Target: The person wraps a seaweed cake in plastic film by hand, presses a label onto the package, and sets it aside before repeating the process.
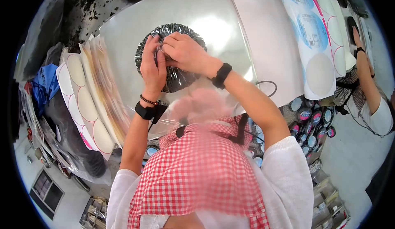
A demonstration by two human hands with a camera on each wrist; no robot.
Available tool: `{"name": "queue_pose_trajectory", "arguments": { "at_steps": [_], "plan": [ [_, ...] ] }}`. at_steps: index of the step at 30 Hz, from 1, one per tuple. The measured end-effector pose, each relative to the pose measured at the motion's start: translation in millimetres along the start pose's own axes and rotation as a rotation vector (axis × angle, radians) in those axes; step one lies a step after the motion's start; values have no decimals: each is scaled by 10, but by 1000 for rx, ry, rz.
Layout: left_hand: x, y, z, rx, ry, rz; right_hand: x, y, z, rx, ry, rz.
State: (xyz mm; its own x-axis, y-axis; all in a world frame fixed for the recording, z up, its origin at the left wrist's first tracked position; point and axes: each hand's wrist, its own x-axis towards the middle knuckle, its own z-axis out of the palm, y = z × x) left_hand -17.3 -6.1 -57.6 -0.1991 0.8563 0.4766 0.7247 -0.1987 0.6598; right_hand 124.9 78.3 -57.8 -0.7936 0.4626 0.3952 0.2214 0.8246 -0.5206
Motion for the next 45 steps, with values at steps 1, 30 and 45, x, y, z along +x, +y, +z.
{"name": "queue_pose_trajectory", "arguments": {
  "at_steps": [1,30,45],
  "plan": [
    [65,116,-3,-151,37,-112,12,2,4,-28,0,8],
    [84,268,119,412,-186,183,-1861,1160,-2071,-1281,-76,837],
    [53,218,162,364,-147,121,-2903,1432,-3630,-613,740,985]
  ]
}}
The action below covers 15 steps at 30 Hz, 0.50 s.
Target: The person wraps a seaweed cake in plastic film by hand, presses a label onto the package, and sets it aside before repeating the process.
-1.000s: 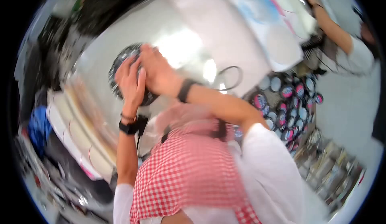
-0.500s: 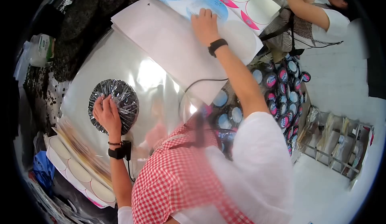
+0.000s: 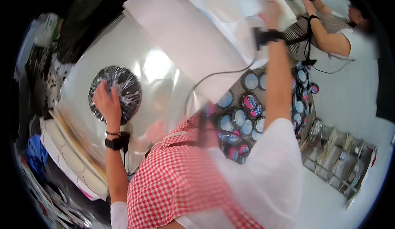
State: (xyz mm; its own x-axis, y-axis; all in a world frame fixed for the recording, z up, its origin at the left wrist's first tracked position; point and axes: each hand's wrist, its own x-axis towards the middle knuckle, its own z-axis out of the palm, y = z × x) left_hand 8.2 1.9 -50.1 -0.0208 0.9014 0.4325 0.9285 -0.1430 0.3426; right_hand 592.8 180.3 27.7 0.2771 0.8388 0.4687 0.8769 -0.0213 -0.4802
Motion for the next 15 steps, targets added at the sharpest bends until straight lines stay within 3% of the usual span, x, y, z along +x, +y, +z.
{"name": "queue_pose_trajectory", "arguments": {
  "at_steps": [1,2,4,5,7,8,9,11,12,13,14,15],
  "plan": [
    [5,-17,-6,38,-4,20,143,215,-410,-127,106,-14],
    [1,-14,-28,3,-8,1,163,194,-717,90,143,286],
    [22,50,-52,-2,60,-17,116,-46,-838,552,318,460],
    [41,77,-55,22,123,-3,-186,-508,-737,760,168,208],
    [12,14,-7,-51,75,-33,-955,-1760,-278,992,35,229],
    [3,-19,-4,-80,54,-54,-1343,-2163,-30,927,-90,121],
    [-7,-26,-1,-119,38,-74,-1755,-2512,242,756,-216,-120],
    [-35,25,-41,-47,33,-68,-2324,-3006,674,567,-375,-546],
    [-59,46,-40,-6,33,-50,-2445,-3200,757,553,-571,-644],
    [-91,58,-21,34,31,-32,-2574,-3280,907,527,-610,-682],
    [-230,12,132,-281,59,-271,-2687,-3325,1050,540,-583,-721],
    [-362,-67,264,-273,48,-207,-2724,-3330,1110,513,-596,-753]
  ]
}}
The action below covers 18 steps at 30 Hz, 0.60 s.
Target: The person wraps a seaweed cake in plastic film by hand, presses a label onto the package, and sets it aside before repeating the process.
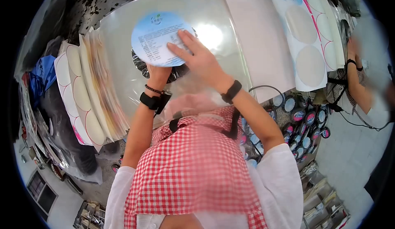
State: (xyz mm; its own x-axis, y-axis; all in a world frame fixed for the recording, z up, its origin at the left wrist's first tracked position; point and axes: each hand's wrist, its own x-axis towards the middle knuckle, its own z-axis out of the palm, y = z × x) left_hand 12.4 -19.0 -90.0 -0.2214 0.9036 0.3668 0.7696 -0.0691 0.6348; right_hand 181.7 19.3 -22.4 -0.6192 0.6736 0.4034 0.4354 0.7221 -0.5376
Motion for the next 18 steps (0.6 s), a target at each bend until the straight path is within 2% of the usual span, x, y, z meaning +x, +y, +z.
{"name": "queue_pose_trajectory", "arguments": {
  "at_steps": [2,4,8,9,10,12,13,14,16,17,18],
  "plan": [
    [-117,-98,41,15,-45,110,-2,-1,68,-45,-72,-28],
    [-143,-135,99,-347,-63,-67,23,43,42,-9,-159,-43],
    [-62,-18,98,-830,-86,-359,345,-1,-245,59,-405,34],
    [-38,-9,94,-677,-90,-289,403,33,-264,58,-477,65],
    [-14,1,91,-523,-84,-222,450,50,-118,187,-353,106],
    [-13,-23,31,377,-25,189,566,69,418,443,-102,188],
    [-16,11,-10,181,-42,122,592,98,562,322,-128,155],
    [-20,46,-51,-15,-46,54,568,127,625,329,-127,154],
    [-66,-19,-57,-545,-69,-318,546,188,678,341,-126,148],
    [113,229,-205,-1351,258,-527,541,147,637,279,-126,98],
    [109,191,-192,-1303,264,-487,553,113,635,185,-136,75]
  ]
}}
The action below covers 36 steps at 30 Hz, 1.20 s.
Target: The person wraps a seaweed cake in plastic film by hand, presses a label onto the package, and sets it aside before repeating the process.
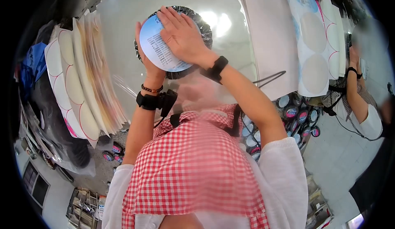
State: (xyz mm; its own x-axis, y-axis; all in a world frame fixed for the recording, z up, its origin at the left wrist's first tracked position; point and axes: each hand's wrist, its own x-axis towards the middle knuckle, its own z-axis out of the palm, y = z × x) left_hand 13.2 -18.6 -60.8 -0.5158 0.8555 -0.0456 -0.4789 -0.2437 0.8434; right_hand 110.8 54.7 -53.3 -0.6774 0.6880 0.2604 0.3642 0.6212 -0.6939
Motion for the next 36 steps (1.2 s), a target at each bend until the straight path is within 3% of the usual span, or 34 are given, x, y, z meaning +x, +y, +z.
{"name": "queue_pose_trajectory", "arguments": {
  "at_steps": [3,5,8,10,17,19,20,21,22,23,24,25,26,27,29,30,31,32,33,34,35,36],
  "plan": [
    [13,-62,-175,124,-19,127,0,-124,43,-240,-34,-54],
    [-11,39,-261,702,71,379,2,-143,38,-301,-37,-96],
    [-39,207,-214,424,314,295,4,-138,87,-422,-37,-130],
    [-38,257,-377,103,354,167,-33,-151,133,-492,-30,-134],
    [-2,243,-390,135,273,138,-256,-553,166,-573,-62,-232],
    [8,321,-465,97,256,80,-560,-524,22,-279,-222,-304],
    [-18,409,-448,220,265,90,-634,-445,-104,-138,-309,-349],
    [-109,535,-451,345,285,99,-653,-361,-250,-114,-112,-24],
    [-187,634,-482,477,317,102,-729,-181,-325,-249,16,145],
    [-210,472,-867,826,212,163,-807,-4,-402,-362,126,330],
    [-262,240,-878,1128,-29,409,-860,203,-310,-643,184,356],
    [-314,13,-885,1365,-225,728,-760,-13,-315,-198,268,408],
    [-463,65,-563,1425,-56,523,-622,-362,-432,254,328,439],
    [-453,287,-447,1341,-170,393,-514,-612,-453,713,352,456],
    [-372,853,-549,1299,-385,297,-415,-712,-583,827,377,297],
    [-359,1299,-594,1180,-507,190,-423,-792,-652,613,329,217],
    [-337,1673,-745,1231,-339,260,-412,-744,-683,121,344,-159],
    [-249,1921,-1084,1336,-90,435,-368,-710,-789,-249,231,-388],
    [-120,2191,-1452,1415,151,611,-376,-669,-769,-451,79,-415],
    [-43,2615,-1693,1681,347,691,-390,-649,-746,-662,-74,-437],
    [26,2840,-2180,1977,572,755,-428,-642,-692,-605,-178,-387],
    [39,2944,-2674,2238,761,593,-510,-611,-641,-550,-283,-331]
  ]
}}
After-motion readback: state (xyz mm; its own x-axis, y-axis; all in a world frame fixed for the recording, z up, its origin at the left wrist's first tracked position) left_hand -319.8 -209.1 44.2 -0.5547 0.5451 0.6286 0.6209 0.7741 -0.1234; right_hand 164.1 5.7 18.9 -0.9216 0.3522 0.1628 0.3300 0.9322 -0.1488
